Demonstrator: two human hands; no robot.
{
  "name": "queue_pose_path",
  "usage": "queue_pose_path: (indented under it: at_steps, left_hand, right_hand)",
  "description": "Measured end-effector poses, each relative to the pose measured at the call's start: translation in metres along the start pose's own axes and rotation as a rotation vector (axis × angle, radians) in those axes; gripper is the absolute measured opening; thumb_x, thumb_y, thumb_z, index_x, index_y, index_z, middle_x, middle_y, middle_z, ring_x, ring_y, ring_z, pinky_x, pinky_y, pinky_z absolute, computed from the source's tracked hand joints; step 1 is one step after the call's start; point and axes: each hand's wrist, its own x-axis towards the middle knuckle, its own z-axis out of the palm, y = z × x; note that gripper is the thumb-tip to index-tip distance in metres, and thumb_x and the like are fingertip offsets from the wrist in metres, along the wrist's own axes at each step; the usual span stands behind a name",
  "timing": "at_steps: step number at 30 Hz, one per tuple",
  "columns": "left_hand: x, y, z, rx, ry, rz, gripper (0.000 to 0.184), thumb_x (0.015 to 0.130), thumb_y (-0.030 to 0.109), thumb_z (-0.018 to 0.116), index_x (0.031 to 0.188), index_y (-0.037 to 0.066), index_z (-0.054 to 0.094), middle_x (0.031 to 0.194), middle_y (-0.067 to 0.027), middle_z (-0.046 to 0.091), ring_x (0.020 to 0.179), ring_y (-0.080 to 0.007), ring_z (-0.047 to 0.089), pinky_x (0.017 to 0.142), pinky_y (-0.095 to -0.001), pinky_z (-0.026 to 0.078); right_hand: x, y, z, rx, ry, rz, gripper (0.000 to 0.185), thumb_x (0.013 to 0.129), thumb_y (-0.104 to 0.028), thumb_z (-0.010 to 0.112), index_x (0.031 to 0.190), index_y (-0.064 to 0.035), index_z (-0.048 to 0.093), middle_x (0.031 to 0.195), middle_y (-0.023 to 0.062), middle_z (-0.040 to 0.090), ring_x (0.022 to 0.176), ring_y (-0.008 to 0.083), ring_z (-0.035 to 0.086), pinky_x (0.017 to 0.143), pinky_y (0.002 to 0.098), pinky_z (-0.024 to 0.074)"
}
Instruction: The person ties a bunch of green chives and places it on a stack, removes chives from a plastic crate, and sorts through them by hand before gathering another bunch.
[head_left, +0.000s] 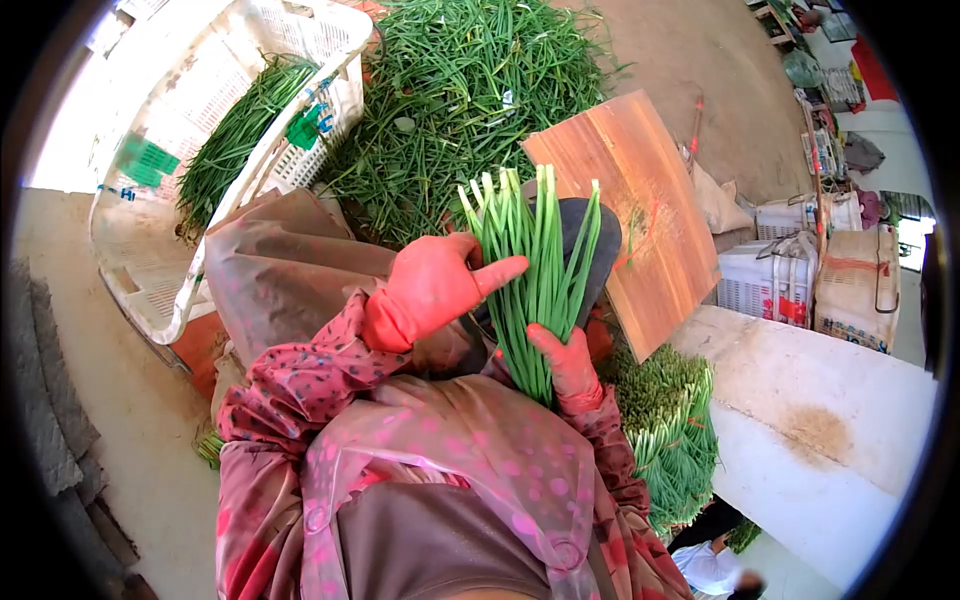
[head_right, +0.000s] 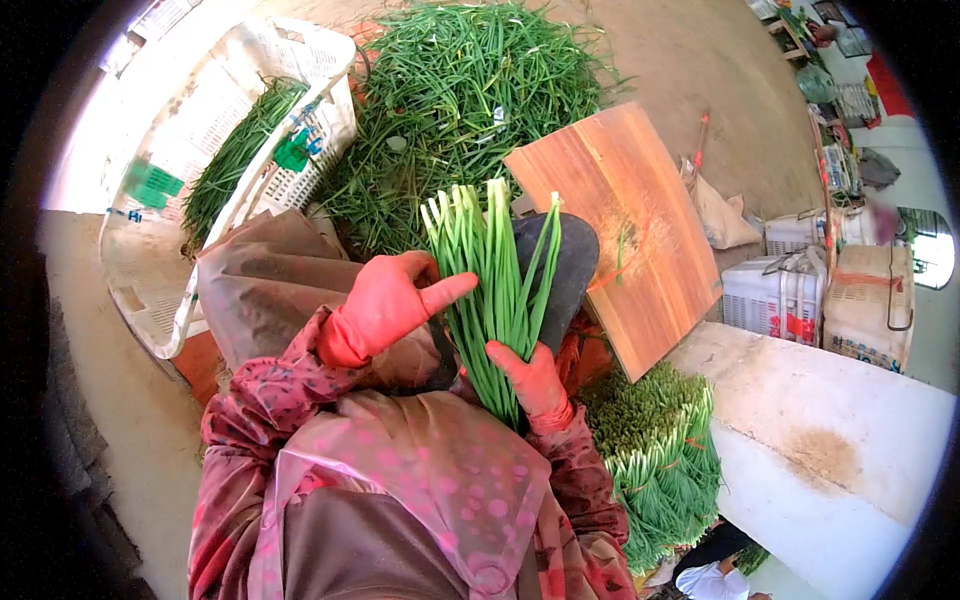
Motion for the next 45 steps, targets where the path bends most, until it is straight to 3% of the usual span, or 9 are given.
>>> queue_pose_path:
  at_steps: [5,15,26,36,39,41,42,44,45]
  left_hand:
    - [0.003,-0.005,0.020,-0.623,-0.143,-0.215,0.035,0.085,0.033,0.069,0.090,-0.002,0.062,0.068,-0.0054,0.063,0.055,-0.0135,0.061,0.045,-0.0250,0.047]
    - [0.008,-0.022,0.023,-1.261,-0.277,-0.332,0.017,0.089,0.019,0.060,0.086,0.003,0.057,0.069,-0.0080,0.064,0.043,-0.0119,0.052,0.041,-0.0230,0.043]
    - [0.017,-0.021,0.000,-1.106,-0.397,-0.247,0.032,0.096,0.029,0.047,0.091,0.001,0.062,0.058,-0.0035,0.058,0.036,-0.0077,0.039,0.034,-0.0222,0.032]
    - [0.049,-0.066,-0.038,-1.243,-0.130,-0.179,0.034,0.097,0.029,0.044,0.093,0.000,0.061,0.055,0.0007,0.051,0.036,-0.0090,0.034,0.038,-0.0236,0.033]
    - [0.073,-0.093,-0.071,-1.302,0.025,-0.050,0.034,0.090,0.036,0.056,0.095,0.002,0.062,0.061,-0.0003,0.057,0.038,-0.0078,0.039,0.040,-0.0223,0.035]
    - [0.074,-0.084,-0.085,-0.517,0.146,-0.309,0.039,0.086,0.039,0.061,0.097,0.001,0.063,0.071,-0.0074,0.065,0.045,-0.0166,0.053,0.049,-0.0276,0.046]
    - [0.070,-0.076,-0.082,-0.513,0.144,-0.307,0.039,0.086,0.039,0.061,0.097,0.001,0.063,0.071,-0.0074,0.065,0.045,-0.0166,0.053,0.049,-0.0276,0.046]
    - [0.056,-0.054,-0.063,0.428,0.540,0.014,0.040,0.085,0.039,0.062,0.099,0.001,0.064,0.080,-0.0148,0.067,0.060,-0.0273,0.063,0.060,-0.0349,0.052]
    - [0.048,-0.042,-0.052,0.187,0.445,0.038,0.034,0.085,0.036,0.062,0.095,0.004,0.065,0.080,-0.0182,0.066,0.068,-0.0344,0.063,0.066,-0.0391,0.052]
  right_hand:
    - [0.002,0.006,0.003,0.008,-0.051,0.031,0.033,0.089,-0.012,0.063,0.116,0.0038,0.055,0.103,0.0133,0.064,0.081,0.0197,0.064,0.072,0.0316,0.0529]
    - [0.004,0.001,0.002,-0.010,-0.007,0.055,0.030,0.087,-0.006,0.061,0.116,0.0032,0.055,0.100,0.0116,0.066,0.078,0.0177,0.063,0.069,0.0293,0.0528]
    - [0.002,-0.004,-0.006,-0.135,0.003,0.024,0.024,0.088,-0.007,0.060,0.110,0.0016,0.058,0.091,0.0096,0.067,0.071,0.0135,0.060,0.059,0.0264,0.0492]
    - [-0.010,0.000,-0.022,-0.174,-0.010,0.129,0.023,0.087,-0.007,0.058,0.108,0.0016,0.057,0.086,0.0096,0.065,0.064,0.0135,0.057,0.055,0.0266,0.0475]
    - [-0.019,0.006,-0.035,-0.132,0.009,0.094,0.023,0.087,-0.007,0.059,0.108,0.0022,0.057,0.087,0.0110,0.066,0.063,0.0147,0.057,0.055,0.0275,0.0480]
    - [-0.019,0.006,-0.037,-0.129,0.021,0.097,0.023,0.087,-0.007,0.059,0.108,0.0025,0.058,0.087,0.0116,0.066,0.063,0.0149,0.057,0.056,0.0274,0.0483]
    - [-0.018,0.005,-0.038,-0.127,0.033,0.100,0.023,0.087,-0.007,0.059,0.107,0.0028,0.058,0.088,0.0122,0.067,0.063,0.0151,0.058,0.056,0.0274,0.0486]
    - [-0.014,0.002,-0.032,-0.103,0.049,0.062,0.022,0.087,-0.007,0.060,0.107,0.0028,0.058,0.088,0.0121,0.067,0.063,0.0150,0.058,0.057,0.0272,0.0489]
    - [-0.013,0.003,-0.029,-0.087,0.059,0.031,0.022,0.087,-0.007,0.060,0.106,0.0029,0.059,0.089,0.0121,0.067,0.063,0.0149,0.059,0.057,0.0269,0.0492]
